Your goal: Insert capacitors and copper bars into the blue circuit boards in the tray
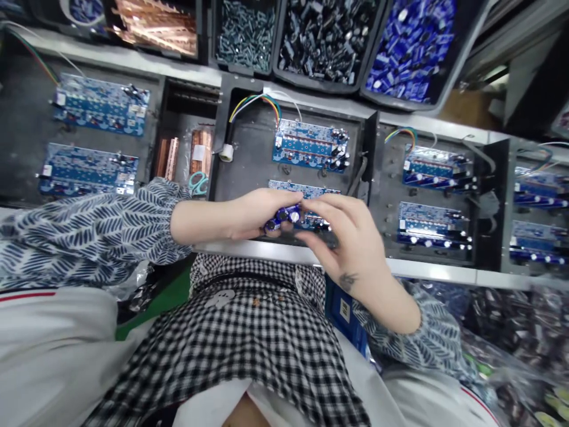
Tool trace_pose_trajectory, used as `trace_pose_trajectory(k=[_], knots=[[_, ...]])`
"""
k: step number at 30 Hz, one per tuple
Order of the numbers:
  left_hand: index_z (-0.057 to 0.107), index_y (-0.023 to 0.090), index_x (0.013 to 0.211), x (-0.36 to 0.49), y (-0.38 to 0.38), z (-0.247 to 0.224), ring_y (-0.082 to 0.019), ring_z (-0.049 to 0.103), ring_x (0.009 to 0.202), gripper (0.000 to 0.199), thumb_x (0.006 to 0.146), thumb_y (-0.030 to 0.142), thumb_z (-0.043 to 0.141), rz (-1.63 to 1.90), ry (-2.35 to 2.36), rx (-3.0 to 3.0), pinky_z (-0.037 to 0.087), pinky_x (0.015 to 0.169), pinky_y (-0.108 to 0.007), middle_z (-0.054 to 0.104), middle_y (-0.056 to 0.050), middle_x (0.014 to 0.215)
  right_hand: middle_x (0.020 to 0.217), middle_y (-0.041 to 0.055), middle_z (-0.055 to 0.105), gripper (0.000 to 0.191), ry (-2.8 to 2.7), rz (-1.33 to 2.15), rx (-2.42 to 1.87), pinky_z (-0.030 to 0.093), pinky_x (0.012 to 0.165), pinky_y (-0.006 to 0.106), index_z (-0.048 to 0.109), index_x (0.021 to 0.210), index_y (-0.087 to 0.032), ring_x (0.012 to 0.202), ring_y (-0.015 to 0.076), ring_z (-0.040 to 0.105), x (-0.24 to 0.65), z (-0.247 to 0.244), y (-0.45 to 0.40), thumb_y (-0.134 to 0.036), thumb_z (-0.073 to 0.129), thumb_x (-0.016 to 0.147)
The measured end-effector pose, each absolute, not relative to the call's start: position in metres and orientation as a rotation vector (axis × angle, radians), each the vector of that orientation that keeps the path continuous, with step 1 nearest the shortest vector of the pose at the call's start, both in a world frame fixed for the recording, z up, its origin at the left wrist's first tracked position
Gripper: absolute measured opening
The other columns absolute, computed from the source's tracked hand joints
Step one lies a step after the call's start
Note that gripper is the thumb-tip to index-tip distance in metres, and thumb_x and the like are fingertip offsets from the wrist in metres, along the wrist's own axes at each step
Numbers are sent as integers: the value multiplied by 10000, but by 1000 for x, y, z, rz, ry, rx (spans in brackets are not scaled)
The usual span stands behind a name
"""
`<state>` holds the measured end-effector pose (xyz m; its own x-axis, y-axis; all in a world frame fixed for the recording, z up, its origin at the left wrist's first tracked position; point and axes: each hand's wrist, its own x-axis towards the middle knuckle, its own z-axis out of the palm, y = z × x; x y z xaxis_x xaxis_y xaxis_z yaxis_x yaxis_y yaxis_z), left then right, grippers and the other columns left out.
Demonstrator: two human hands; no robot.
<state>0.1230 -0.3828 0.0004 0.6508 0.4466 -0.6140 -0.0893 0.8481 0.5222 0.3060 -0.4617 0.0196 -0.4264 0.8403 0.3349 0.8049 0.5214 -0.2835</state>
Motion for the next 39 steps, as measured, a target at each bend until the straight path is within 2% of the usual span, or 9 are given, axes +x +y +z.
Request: trace_pose_trajectory(k=[4, 8, 15, 20, 26, 32, 34, 37, 39], knots=[[543, 147, 743, 106, -393, 5, -65, 458, 451, 328, 1059, 221, 496, 310, 835, 358, 207, 406, -161, 513, 0, 624, 1068, 42, 755, 216, -2511, 425, -1183, 597, 827, 394, 718, 1145, -302, 947, 229, 722, 289, 26, -437, -431, 629, 996], [598, 152, 870, 81, -400, 4, -59, 481, 489, 185, 1026, 201, 511, 306, 769, 260, 205, 411, -131, 575, -8, 707, 954, 16, 761, 252, -2477, 495, -1240, 594, 802, 386, 738, 990, -331, 866, 215, 721, 289, 27, -397, -549, 612, 982], [574, 150, 894, 57, -406, -13, -63, 505, 508, 210, 984, 106, 389, 402, 511, 81, 268, 417, -129, 677, -80, 845, 1036, 81, 749, 170, -2447, 343, -1416, 546, 918, 452, 717, 1060, -227, 990, 262, 696, 295, -32, -310, -346, 651, 958], [563, 137, 859, 60, -405, -14, -65, 473, 497, 249, 1060, 239, 458, 464, 496, 57, 289, 428, -150, 710, -119, 868, 1040, 92, 729, 217, -2536, 265, -1483, 552, 891, 462, 713, 1089, -224, 982, 284, 688, 296, -44, -308, -364, 590, 977], [579, 129, 814, 75, -402, -14, -55, 436, 511, 373, 1057, 413, 566, 466, 584, -43, 261, 424, -146, 609, -35, 747, 1038, 86, 738, 154, -2551, 241, -1530, 554, 856, 422, 713, 1047, -259, 961, 280, 697, 291, -39, -308, -368, 628, 980], [541, 168, 807, 89, -404, -14, -54, 429, 549, 368, 946, 446, 737, 609, 671, -92, 235, 426, -140, 501, 22, 750, 1135, 133, 736, 365, -2513, 219, -1426, 539, 937, 416, 694, 1184, -193, 1060, 281, 686, 281, -25, -326, -493, 597, 1000], [541, 169, 816, 94, -404, -12, -56, 435, 569, 340, 987, 425, 684, 668, 702, -79, 242, 442, -140, 485, 24, 756, 1091, 104, 737, 417, -2437, 331, -1328, 565, 879, 381, 652, 1256, -202, 970, 241, 699, 278, -10, -344, -510, 634, 975], [550, 166, 840, 103, -404, -9, -58, 444, 590, 297, 1045, 377, 593, 702, 734, -57, 254, 469, -138, 459, 28, 748, 896, 20, 727, 252, -2462, 573, -1220, 566, 713, 310, 682, 1126, -240, 750, 172, 682, 279, 8, -366, -444, 628, 989], [549, 163, 843, 108, -403, -9, -52, 454, 593, 261, 1029, 333, 621, 686, 728, -58, 253, 475, -135, 464, 28, 760, 901, 14, 745, 184, -2493, 569, -1187, 564, 729, 313, 712, 1048, -247, 775, 174, 698, 287, 8, -364, -394, 614, 999]])
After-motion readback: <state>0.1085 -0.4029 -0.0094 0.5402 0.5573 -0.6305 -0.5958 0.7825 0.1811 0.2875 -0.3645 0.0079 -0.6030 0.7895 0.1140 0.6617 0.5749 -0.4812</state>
